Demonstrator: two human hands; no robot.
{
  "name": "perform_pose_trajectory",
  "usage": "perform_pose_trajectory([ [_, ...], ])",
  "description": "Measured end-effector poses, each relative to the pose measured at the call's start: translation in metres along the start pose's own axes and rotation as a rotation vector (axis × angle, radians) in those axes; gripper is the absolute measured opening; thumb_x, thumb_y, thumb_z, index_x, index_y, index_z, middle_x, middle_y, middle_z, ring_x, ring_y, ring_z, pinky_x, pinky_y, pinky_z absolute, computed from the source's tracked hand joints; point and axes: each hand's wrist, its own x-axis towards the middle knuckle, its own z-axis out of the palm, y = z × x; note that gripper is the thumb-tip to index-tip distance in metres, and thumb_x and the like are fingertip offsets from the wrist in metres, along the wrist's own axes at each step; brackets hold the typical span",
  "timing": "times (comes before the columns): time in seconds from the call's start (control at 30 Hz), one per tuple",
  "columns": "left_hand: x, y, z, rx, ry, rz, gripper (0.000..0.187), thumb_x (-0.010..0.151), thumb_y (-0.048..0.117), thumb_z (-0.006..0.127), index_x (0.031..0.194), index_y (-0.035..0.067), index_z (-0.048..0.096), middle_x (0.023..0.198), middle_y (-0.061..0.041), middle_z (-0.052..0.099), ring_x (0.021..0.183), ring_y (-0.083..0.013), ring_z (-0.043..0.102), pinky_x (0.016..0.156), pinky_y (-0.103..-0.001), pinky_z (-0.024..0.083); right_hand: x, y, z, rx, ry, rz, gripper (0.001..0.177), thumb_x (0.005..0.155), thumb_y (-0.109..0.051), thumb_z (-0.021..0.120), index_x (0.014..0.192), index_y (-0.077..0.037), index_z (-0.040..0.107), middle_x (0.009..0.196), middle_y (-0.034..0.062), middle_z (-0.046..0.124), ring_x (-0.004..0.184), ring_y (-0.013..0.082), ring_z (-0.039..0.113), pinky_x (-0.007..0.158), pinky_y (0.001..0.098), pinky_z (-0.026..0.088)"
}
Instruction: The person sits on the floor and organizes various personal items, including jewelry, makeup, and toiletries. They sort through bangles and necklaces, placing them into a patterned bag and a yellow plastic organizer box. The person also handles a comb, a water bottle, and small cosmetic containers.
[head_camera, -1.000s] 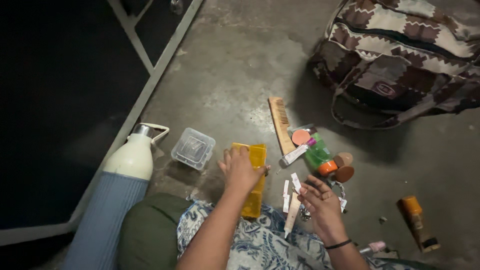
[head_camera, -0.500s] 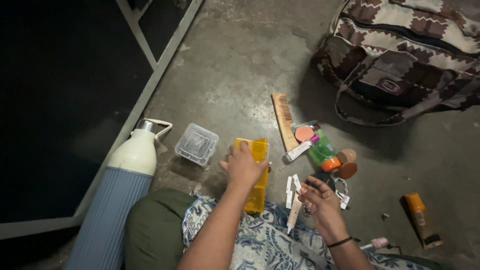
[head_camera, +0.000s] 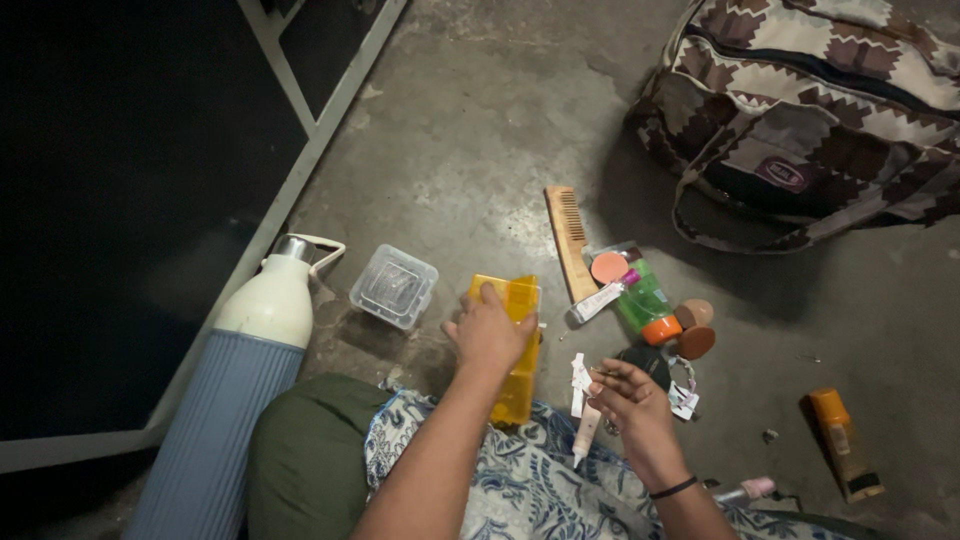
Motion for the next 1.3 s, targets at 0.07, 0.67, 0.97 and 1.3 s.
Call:
perform_pose_trajectory([
  [0.07, 0.003, -0.001, 0.002, -0.068, 0.052, -0.007, 0.080, 0.084, 0.059, 0.072, 0.139, 0.009, 0.044, 0.133, -0.018, 0.059, 0.116, -0.0349, 0.064, 0.104, -0.065, 0.036, 0.000, -0.001, 0.001, -0.015, 0.006, 0.005, 0.039, 0.088, 0.004, 0.067, 0.125, 0.001, 0.060, 0.114, 0.0144, 0.072, 0.100, 0.0205, 0.071, 0.088, 0.0362, 0.060],
  [0.67, 0.026, -0.017, 0.009, -0.301, -0.049, -0.089, 0.062, 0.081, 0.046, 0.075, 0.129, 0.016, 0.049, 0.120, -0.016, 0.069, 0.112, -0.0353, 0.068, 0.093, -0.050, 0.052, 0.061, -0.016, 0.063, -0.013, -0.083, -0.180, 0.042, 0.094, 0.002, 0.058, 0.136, 0.003, 0.057, 0.126, 0.0109, 0.068, 0.117, 0.0203, 0.067, 0.098, 0.0335, 0.056],
  [0.97, 0.022, -0.013, 0.001, -0.298, -0.075, -0.107, 0.066, 0.078, 0.044, 0.076, 0.132, 0.017, 0.049, 0.125, -0.017, 0.067, 0.114, -0.0355, 0.067, 0.096, -0.050, 0.051, 0.103, 0.028, 0.035, -0.449, -0.043, -0.331, 0.037, 0.091, -0.001, 0.063, 0.128, 0.000, 0.069, 0.117, 0.0102, 0.075, 0.101, 0.0145, 0.072, 0.088, 0.0271, 0.055],
  [1.3, 0.014, -0.010, -0.017, -0.280, -0.117, -0.107, 0.067, 0.079, 0.047, 0.075, 0.132, 0.015, 0.049, 0.126, -0.019, 0.065, 0.115, -0.0368, 0.066, 0.098, -0.051, 0.051, 0.087, -0.012, 0.066, -0.656, 0.041, -0.403, 0.023, 0.090, -0.012, 0.073, 0.109, -0.001, 0.078, 0.096, 0.0127, 0.082, 0.085, 0.0155, 0.077, 0.077, 0.0270, 0.059],
])
